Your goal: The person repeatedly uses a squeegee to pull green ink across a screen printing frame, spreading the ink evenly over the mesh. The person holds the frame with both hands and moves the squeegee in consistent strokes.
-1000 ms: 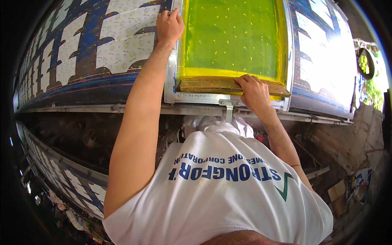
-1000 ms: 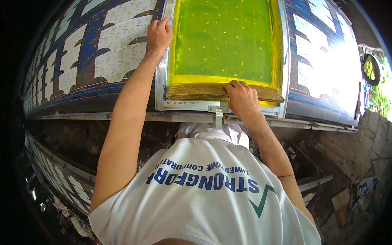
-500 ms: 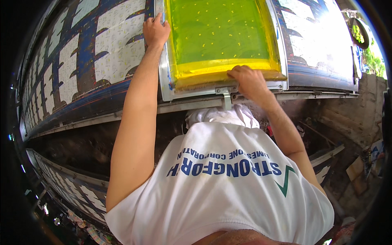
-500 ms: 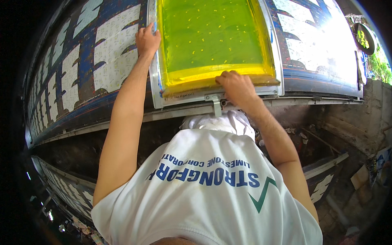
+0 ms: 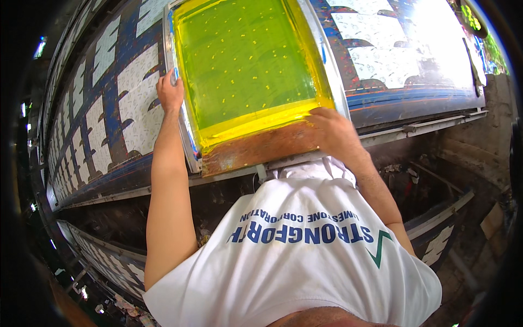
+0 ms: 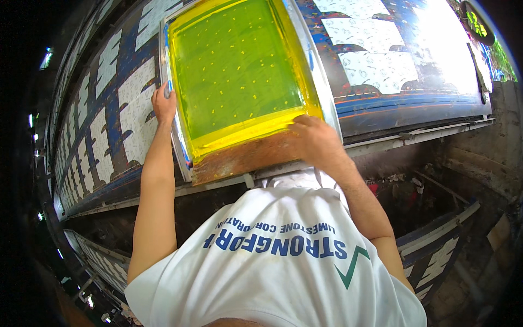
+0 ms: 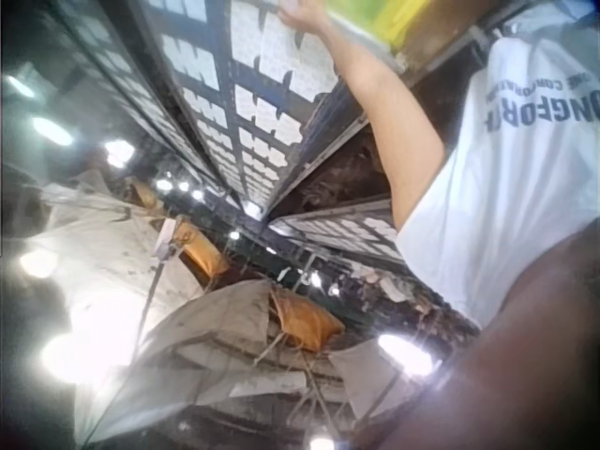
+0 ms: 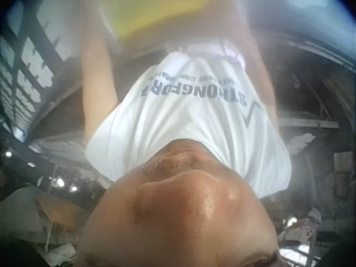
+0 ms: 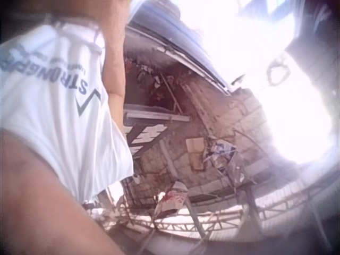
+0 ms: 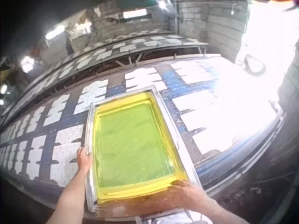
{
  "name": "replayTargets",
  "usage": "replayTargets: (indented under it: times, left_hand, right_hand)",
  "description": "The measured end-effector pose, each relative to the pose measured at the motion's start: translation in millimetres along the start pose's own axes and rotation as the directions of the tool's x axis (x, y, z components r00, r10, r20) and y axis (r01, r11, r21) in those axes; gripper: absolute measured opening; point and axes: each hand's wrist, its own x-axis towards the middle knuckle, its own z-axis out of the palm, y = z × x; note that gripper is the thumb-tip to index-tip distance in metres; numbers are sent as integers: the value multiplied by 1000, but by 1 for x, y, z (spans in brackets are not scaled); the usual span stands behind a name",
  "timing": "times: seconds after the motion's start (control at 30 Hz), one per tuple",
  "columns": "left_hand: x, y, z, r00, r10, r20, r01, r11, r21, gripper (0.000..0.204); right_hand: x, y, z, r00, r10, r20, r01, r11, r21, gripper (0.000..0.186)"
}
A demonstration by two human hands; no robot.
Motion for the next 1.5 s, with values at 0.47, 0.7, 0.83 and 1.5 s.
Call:
replayTargets:
  times: [0.47, 0.7, 0.83, 1.5]
  left_hand:
    - [0, -11, 2, 999, 40, 0, -40, 999, -13, 46]
    - [-1, -17, 7, 998, 48, -44, -51, 996, -70, 47]
    - [-3, -24, 12, 997, 62, -45, -67, 991, -112, 47]
    - [23, 209, 25, 988, 144, -55, -150, 980, -134, 45]
  right_hand:
    - [23, 112, 7, 800, 578, -162, -553, 815, 176, 46]
    - [50, 110, 14, 817, 563, -128, -571, 819, -46, 52]
    - [52, 106, 11, 802, 562, -202, -579, 815, -32, 48]
    - [-5, 253, -150, 773, 536, -340, -517, 842, 151, 48]
